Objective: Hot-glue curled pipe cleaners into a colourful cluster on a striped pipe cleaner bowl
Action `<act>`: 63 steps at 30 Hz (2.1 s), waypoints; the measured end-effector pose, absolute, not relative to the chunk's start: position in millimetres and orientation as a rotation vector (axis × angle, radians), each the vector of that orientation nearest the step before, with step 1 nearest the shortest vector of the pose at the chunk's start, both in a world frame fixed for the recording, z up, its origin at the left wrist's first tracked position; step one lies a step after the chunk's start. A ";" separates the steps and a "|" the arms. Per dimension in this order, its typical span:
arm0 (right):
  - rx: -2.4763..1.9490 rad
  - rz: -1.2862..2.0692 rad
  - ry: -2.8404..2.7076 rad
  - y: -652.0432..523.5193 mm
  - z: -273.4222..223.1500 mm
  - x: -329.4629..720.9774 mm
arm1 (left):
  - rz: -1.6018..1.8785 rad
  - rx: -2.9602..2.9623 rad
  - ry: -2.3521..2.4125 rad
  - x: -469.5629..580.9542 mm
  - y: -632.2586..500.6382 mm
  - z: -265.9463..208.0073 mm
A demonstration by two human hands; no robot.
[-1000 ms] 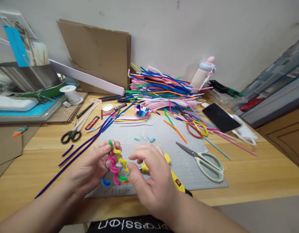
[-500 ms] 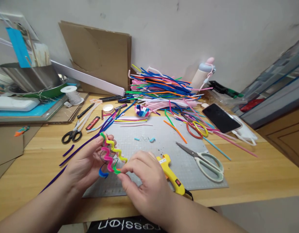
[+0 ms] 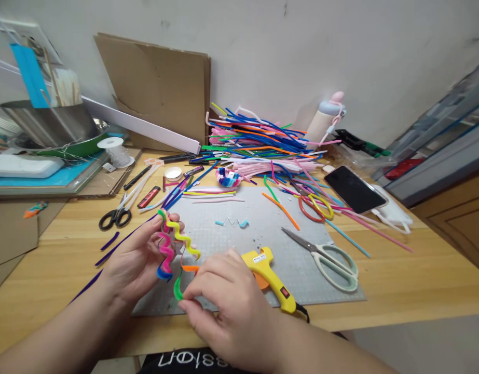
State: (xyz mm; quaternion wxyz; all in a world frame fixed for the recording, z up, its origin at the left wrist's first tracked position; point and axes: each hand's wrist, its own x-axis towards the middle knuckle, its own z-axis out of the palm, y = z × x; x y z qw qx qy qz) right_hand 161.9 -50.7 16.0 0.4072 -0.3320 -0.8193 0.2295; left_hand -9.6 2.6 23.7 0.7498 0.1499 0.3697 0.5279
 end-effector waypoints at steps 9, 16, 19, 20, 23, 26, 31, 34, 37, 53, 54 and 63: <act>-0.833 0.523 -2.084 -50.1 22.4 174.6 | 1.135 0.452 0.799 -8.9 -0.1 23.7; -1.310 0.331 -2.109 8.6 31.2 208.5 | 1.027 0.511 0.769 -8.5 -3.0 24.0; -1.410 0.304 -2.462 44.5 15.0 207.2 | 0.946 0.532 0.794 -6.4 -4.0 21.8; -1.410 0.276 -2.540 53.2 8.0 204.8 | 0.926 0.533 0.795 -5.8 -4.2 21.1; -1.368 0.258 -2.613 69.1 -11.7 197.7 | 0.885 0.527 0.789 -4.8 -4.5 19.5; -1.320 0.271 -2.634 76.5 -18.1 196.8 | 0.871 0.531 0.766 -5.1 -5.2 19.2; -1.240 0.274 -2.494 65.4 24.9 204.7 | 0.864 0.547 0.727 -7.0 -7.4 19.8; -1.083 0.379 -2.050 32.0 63.1 204.0 | 0.847 0.559 0.667 -8.0 -8.1 19.1; -0.907 0.521 -1.978 -6.3 79.4 194.4 | 0.830 0.566 0.628 -8.1 -8.9 16.8; -1.545 0.261 -2.026 26.6 18.9 212.1 | 0.792 0.547 0.447 -10.2 -11.9 17.9; -1.621 0.282 -2.056 35.6 12.0 217.4 | 0.795 0.552 0.451 -10.2 -12.0 18.1; -2.128 0.409 -2.168 -36.9 5.2 246.6 | 0.871 0.570 0.528 -12.2 -8.0 18.1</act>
